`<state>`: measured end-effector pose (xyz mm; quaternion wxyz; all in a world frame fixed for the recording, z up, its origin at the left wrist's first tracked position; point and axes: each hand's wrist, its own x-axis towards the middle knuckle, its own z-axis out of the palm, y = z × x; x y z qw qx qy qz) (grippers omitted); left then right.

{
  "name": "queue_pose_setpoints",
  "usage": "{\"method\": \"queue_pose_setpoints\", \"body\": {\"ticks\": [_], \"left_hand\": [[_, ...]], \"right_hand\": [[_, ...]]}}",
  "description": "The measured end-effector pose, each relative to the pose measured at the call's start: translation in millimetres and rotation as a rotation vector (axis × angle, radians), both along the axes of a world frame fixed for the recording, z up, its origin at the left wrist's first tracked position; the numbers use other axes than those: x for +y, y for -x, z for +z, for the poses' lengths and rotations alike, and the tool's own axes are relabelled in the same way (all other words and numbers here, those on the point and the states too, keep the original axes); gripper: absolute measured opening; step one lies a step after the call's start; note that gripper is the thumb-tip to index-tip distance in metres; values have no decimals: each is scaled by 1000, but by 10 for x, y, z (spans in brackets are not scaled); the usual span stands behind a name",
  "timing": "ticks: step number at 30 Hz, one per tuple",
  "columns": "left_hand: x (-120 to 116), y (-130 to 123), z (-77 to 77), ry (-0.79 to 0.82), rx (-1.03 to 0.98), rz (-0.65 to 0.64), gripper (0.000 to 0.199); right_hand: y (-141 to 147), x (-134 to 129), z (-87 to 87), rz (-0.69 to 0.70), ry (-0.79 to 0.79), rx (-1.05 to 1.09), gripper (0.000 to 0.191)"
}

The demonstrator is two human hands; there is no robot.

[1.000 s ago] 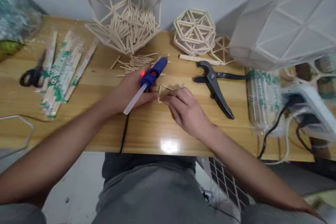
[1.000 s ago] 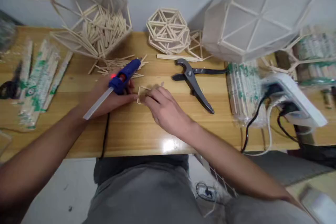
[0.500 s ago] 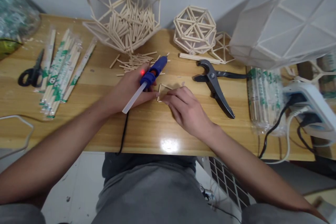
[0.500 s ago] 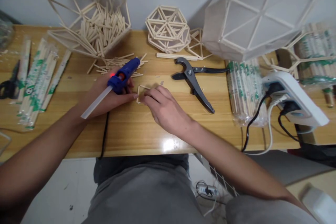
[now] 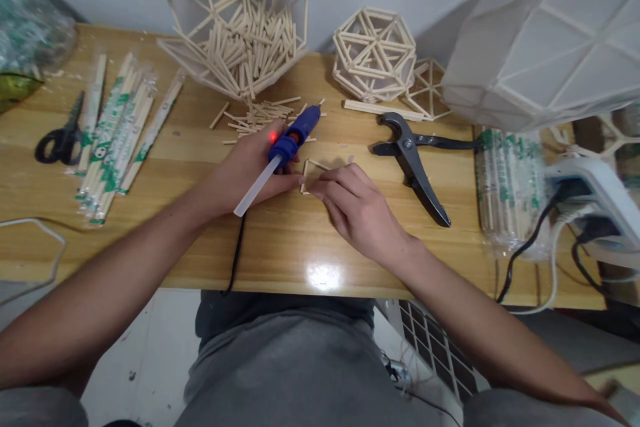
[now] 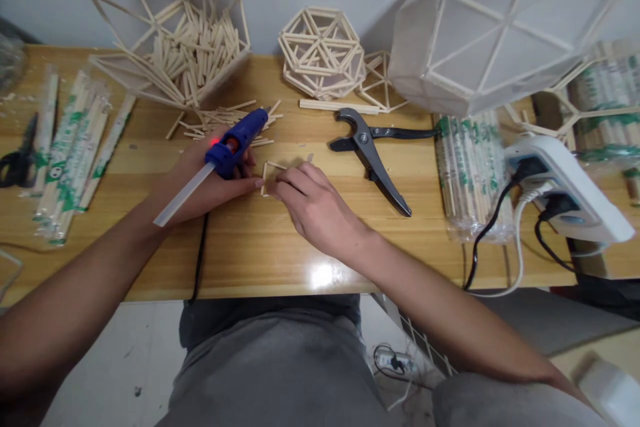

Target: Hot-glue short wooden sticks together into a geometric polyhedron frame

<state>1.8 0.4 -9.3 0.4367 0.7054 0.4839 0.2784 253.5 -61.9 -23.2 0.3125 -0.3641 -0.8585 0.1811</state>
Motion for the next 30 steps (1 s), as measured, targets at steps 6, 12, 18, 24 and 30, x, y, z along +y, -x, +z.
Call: {"method": "queue_pose_setpoints", "body": {"ticks": [6, 12, 18, 24, 30], "left_hand": [[-13, 1, -3, -16, 6, 9, 44], [-5, 3, -5, -28, 15, -1, 45], [-13, -5, 23, 5, 22, 7, 45], [-33, -15, 55, 11, 30, 13, 44], [-41, -19, 51, 11, 31, 21, 42]], "right_hand": [[-1, 7, -12, 2, -13, -4, 28], [-3, 9, -15, 4, -34, -8, 28], [-7, 4, -10, 9, -14, 0, 37], [-8, -6, -6, -11, 24, 1, 36], [-8, -5, -22, -8, 10, 15, 39]]}}
